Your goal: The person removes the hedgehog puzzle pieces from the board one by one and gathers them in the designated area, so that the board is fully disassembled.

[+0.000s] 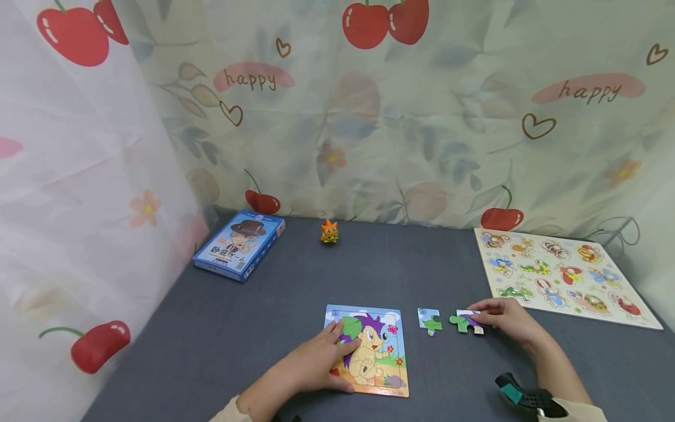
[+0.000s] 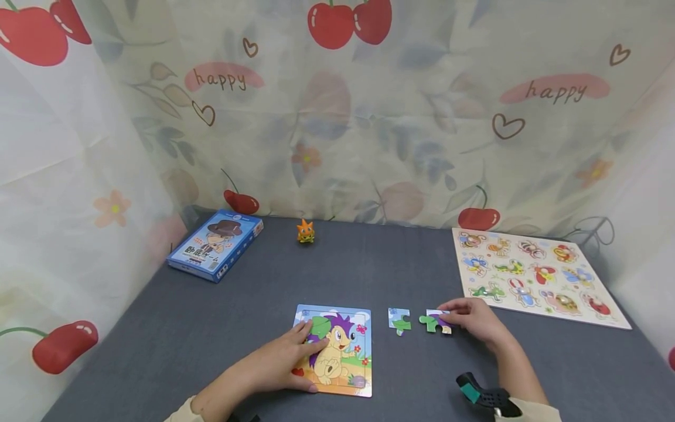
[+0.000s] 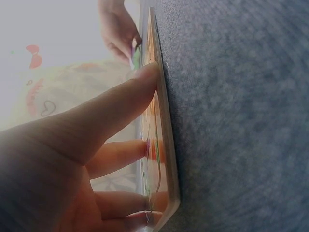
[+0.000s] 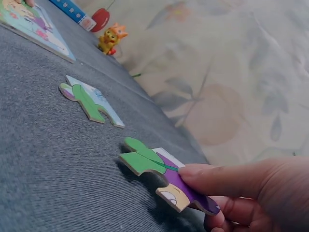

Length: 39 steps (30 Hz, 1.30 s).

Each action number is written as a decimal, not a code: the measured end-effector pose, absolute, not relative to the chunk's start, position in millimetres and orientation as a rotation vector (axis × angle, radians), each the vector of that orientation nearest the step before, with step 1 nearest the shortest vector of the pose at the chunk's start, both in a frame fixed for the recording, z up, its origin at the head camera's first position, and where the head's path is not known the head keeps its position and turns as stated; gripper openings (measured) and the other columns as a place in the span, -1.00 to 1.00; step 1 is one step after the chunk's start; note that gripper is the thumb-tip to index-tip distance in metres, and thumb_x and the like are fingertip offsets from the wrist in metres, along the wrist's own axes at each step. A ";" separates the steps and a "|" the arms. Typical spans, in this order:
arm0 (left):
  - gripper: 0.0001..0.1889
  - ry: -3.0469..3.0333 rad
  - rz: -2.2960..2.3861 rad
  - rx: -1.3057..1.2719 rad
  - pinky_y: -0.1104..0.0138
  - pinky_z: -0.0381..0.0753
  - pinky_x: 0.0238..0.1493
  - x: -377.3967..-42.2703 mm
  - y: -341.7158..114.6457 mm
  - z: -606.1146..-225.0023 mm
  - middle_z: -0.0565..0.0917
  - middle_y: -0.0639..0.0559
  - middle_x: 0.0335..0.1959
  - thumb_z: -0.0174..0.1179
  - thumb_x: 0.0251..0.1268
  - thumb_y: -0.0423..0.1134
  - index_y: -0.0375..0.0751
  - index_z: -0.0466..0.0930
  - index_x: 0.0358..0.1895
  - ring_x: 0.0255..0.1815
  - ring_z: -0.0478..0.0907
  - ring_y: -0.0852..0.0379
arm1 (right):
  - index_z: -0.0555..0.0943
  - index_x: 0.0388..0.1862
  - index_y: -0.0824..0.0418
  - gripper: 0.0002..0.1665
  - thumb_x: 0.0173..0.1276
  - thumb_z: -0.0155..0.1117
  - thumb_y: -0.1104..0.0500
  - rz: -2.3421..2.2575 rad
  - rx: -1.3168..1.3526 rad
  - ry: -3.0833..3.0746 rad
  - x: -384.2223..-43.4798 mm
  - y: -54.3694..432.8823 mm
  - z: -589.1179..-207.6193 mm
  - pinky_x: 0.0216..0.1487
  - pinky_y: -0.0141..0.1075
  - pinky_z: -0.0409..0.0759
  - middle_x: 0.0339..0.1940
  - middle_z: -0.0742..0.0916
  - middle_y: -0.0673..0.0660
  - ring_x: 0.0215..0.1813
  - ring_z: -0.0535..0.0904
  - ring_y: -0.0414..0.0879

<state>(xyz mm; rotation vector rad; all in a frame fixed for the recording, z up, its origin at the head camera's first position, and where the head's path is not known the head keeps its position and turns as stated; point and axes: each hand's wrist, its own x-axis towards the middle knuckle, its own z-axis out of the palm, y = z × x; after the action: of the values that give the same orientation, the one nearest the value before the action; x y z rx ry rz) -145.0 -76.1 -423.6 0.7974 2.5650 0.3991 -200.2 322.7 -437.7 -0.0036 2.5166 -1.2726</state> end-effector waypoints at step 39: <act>-0.20 2.564 0.394 0.789 -0.06 0.34 0.26 -144.7 -76.0 -421.6 0.11 -0.18 0.47 0.22 -0.01 0.31 0.23 0.25 0.37 0.49 0.01 -0.14 | 0.62 -0.06 0.31 -0.56 0.08 0.43 0.15 -1.137 -0.454 2.764 -194.3 324.1 -447.1 -0.42 -0.44 0.40 -0.26 0.61 0.10 -0.32 0.41 -0.32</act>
<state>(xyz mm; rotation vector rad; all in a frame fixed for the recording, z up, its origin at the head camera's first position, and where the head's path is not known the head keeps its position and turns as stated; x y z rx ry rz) -144.7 -76.0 -421.6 0.7887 2.5637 0.3936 -194.3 324.1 -447.1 -0.4543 2.7644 -1.1368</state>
